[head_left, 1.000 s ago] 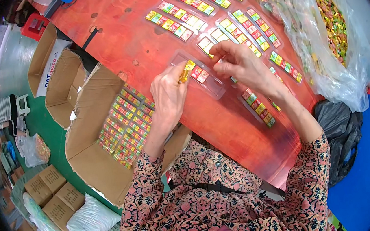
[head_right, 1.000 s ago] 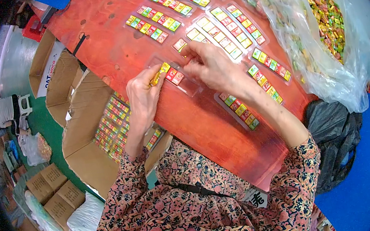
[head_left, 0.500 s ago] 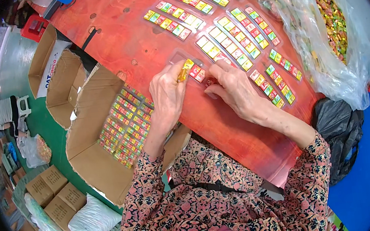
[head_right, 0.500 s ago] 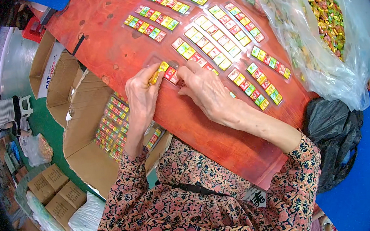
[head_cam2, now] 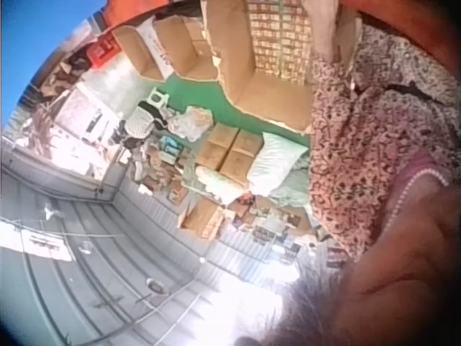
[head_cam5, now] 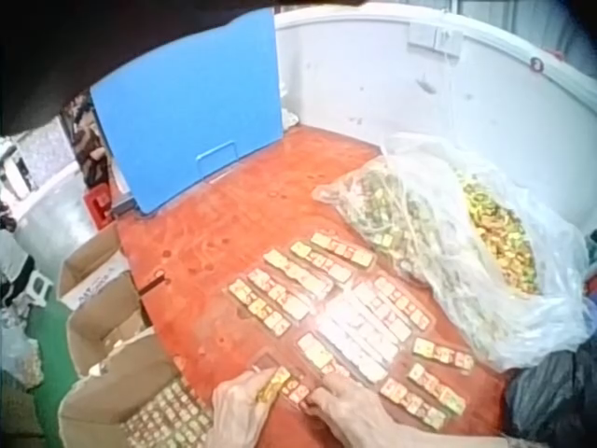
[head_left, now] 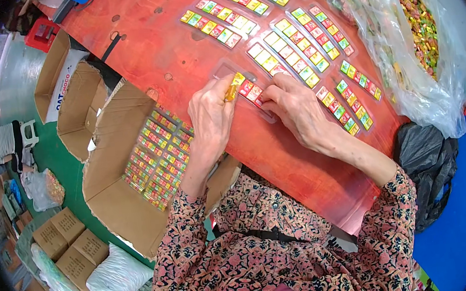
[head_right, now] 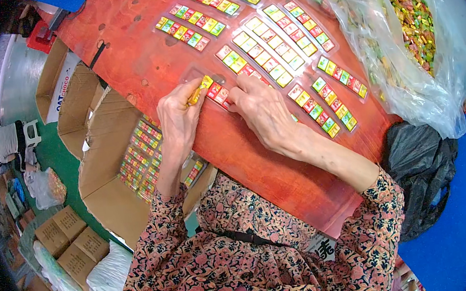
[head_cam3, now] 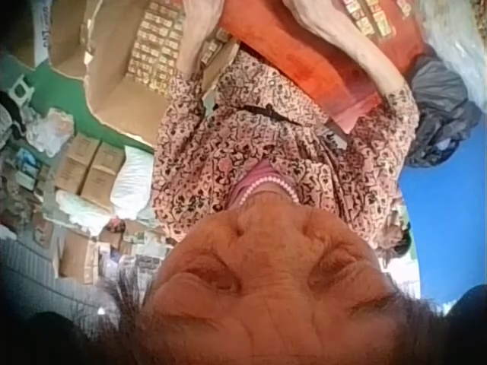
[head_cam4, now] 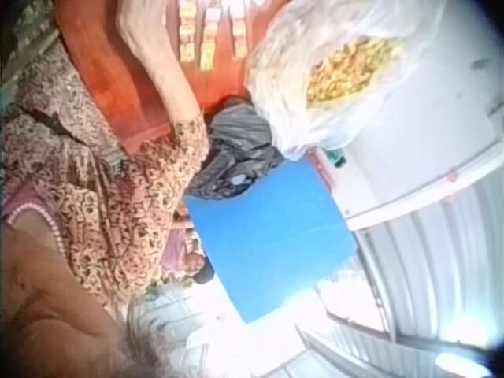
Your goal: Organizing small packaged items on a table and placing them into a box.
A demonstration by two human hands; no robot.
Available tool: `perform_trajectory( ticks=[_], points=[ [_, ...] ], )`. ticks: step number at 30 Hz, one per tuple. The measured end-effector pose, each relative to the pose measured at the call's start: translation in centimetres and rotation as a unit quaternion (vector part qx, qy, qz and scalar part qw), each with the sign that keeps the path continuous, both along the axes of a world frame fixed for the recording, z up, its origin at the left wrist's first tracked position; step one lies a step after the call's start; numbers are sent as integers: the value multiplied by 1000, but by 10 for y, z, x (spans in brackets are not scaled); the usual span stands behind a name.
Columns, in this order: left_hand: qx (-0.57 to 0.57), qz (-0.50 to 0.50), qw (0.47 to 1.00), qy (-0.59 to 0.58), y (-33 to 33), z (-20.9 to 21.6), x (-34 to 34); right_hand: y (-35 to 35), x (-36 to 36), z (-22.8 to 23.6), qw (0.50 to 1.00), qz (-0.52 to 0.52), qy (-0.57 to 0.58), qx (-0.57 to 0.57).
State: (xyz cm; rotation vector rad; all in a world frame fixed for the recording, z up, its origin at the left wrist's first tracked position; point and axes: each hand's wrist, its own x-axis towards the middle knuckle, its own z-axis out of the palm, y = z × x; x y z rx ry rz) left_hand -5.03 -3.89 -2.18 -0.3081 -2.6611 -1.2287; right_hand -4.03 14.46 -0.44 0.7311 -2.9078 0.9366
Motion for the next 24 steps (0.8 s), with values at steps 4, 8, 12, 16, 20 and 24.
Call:
perform_trajectory(
  ticks=[4, 8, 12, 16, 20, 24],
  points=[
    [-7, -19, 1000, -22, 6, 1, -3, 5, 1, 1, 1000, -5, 0, -21],
    [-24, -10, 1000, 11, 1, -3, -1, 8, -2, -3, 993, 31, 108, -26],
    [-9, -12, 999, -31, 2, 6, 1, 49, -9, 28, 993, -37, 111, -19],
    [-19, 5, 1000, -14, -1, 2, 2, 149, -42, 60, 935, -185, 286, 94],
    [-11, 11, 999, -36, 9, 9, 0, 298, -61, 77, 868, -390, 277, 134],
    [-2, 24, 998, -63, 7, 8, -1, 387, -59, 67, 850, -513, 82, 86]
  ],
)
